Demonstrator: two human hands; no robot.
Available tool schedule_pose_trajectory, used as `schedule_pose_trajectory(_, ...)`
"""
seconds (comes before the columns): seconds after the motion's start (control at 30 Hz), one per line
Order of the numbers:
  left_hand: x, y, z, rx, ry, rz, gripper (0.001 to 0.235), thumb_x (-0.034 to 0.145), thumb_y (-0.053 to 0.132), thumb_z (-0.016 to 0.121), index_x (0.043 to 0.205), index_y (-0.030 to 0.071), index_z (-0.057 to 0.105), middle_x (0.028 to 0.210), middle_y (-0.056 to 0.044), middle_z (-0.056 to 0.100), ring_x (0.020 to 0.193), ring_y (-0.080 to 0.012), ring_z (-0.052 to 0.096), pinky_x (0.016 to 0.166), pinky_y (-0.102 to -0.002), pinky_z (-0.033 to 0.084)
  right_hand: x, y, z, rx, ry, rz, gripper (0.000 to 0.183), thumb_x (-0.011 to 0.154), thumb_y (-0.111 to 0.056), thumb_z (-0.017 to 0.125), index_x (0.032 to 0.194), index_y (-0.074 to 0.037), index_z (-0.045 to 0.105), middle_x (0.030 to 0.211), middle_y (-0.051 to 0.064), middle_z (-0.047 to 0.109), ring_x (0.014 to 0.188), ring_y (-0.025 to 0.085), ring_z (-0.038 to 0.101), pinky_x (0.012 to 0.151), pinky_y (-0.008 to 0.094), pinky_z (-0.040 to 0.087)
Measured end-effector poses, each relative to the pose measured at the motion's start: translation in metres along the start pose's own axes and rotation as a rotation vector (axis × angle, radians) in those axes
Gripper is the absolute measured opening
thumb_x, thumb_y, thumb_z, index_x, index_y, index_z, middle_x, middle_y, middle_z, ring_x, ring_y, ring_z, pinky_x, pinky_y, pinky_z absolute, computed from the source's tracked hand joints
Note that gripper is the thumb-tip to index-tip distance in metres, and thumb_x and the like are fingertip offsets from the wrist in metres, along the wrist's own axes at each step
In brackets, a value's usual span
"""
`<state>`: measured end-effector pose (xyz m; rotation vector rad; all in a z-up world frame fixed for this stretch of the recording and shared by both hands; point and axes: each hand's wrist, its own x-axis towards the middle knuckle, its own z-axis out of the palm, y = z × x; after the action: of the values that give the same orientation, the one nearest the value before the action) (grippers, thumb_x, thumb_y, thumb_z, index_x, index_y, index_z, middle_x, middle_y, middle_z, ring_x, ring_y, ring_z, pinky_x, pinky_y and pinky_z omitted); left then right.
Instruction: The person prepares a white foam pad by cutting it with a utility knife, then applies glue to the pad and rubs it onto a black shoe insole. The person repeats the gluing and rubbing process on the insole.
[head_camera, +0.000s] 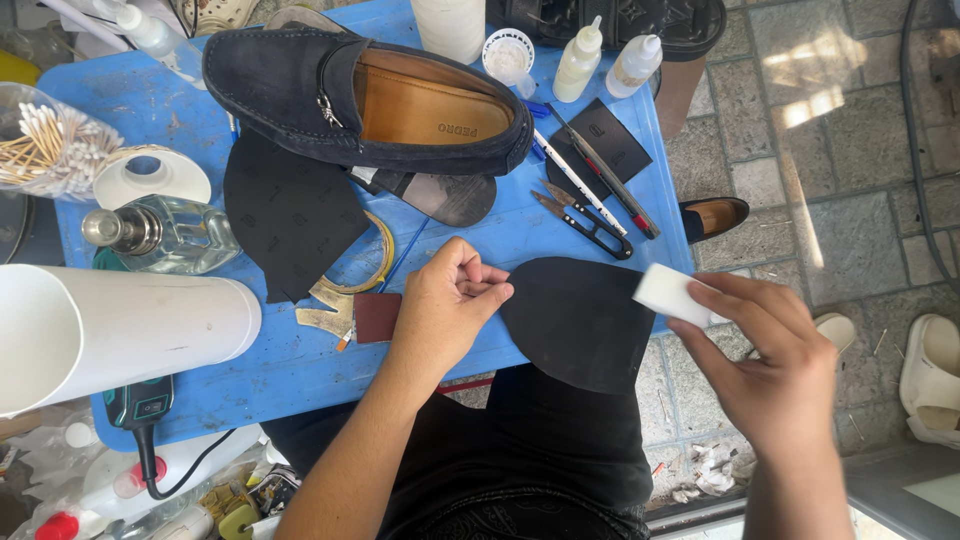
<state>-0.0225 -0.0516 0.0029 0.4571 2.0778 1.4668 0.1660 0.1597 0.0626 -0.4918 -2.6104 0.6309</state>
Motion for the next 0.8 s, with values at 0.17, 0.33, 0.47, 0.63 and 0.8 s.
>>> schedule_pose_trajectory(0.17,-0.002,-0.003,-0.002,-0.007,0.003,-0.001,0.033,0.084,0.003,0.078,0.079,0.01,0.046,0.092,-0.012,0.08,0.086,-0.0149,0.08,0.07,-0.026,0.064,0.02,-0.01,0.033,0.113,-0.018,-0.103,0.037,0.076,-0.009,0.088,0.111,-0.005,0.075,0.117,0.01,0.074,0.107,0.026,0.07,0.093,0.037,0.055)
schedule_pose_trajectory(0.33,-0.004,-0.006,-0.008,-0.043,-0.009,-0.005,0.033,0.084,0.002,0.078,0.081,0.01,0.046,0.092,-0.012,0.08,0.083,-0.0135,0.08,0.068,-0.025,0.063,0.01,0.0,0.029,0.087,-0.063,-0.067,0.033,0.076,-0.007,0.087,0.108,-0.005,0.076,0.114,0.009,0.074,0.105,0.025,0.071,0.092,0.037,0.056)
schedule_pose_trajectory(0.47,-0.002,-0.009,-0.008,-0.019,-0.007,-0.023,0.034,0.084,0.004,0.078,0.08,0.011,0.046,0.091,-0.011,0.08,0.081,-0.0111,0.079,0.066,-0.025,0.063,-0.008,0.015,0.006,0.004,-0.041,0.008,0.034,0.077,-0.006,0.086,0.11,-0.006,0.076,0.117,0.01,0.074,0.107,0.025,0.07,0.092,0.036,0.056)
schedule_pose_trajectory(0.63,-0.001,-0.007,-0.008,-0.098,0.003,-0.067,0.033,0.085,0.003,0.077,0.079,0.011,0.046,0.091,-0.012,0.08,0.078,-0.0102,0.078,0.062,-0.023,0.062,-0.016,0.009,-0.007,-0.046,0.05,0.061,0.036,0.08,-0.009,0.088,0.114,-0.007,0.075,0.12,0.012,0.073,0.11,0.026,0.07,0.094,0.036,0.056)
schedule_pose_trajectory(0.8,-0.001,-0.008,-0.006,-0.165,0.009,-0.066,0.032,0.087,0.002,0.076,0.08,0.011,0.045,0.09,-0.012,0.079,0.076,-0.0092,0.076,0.06,-0.022,0.061,-0.002,-0.017,0.032,0.105,0.009,-0.076,0.038,0.077,-0.01,0.088,0.112,-0.005,0.074,0.117,0.011,0.073,0.107,0.027,0.069,0.095,0.038,0.055)
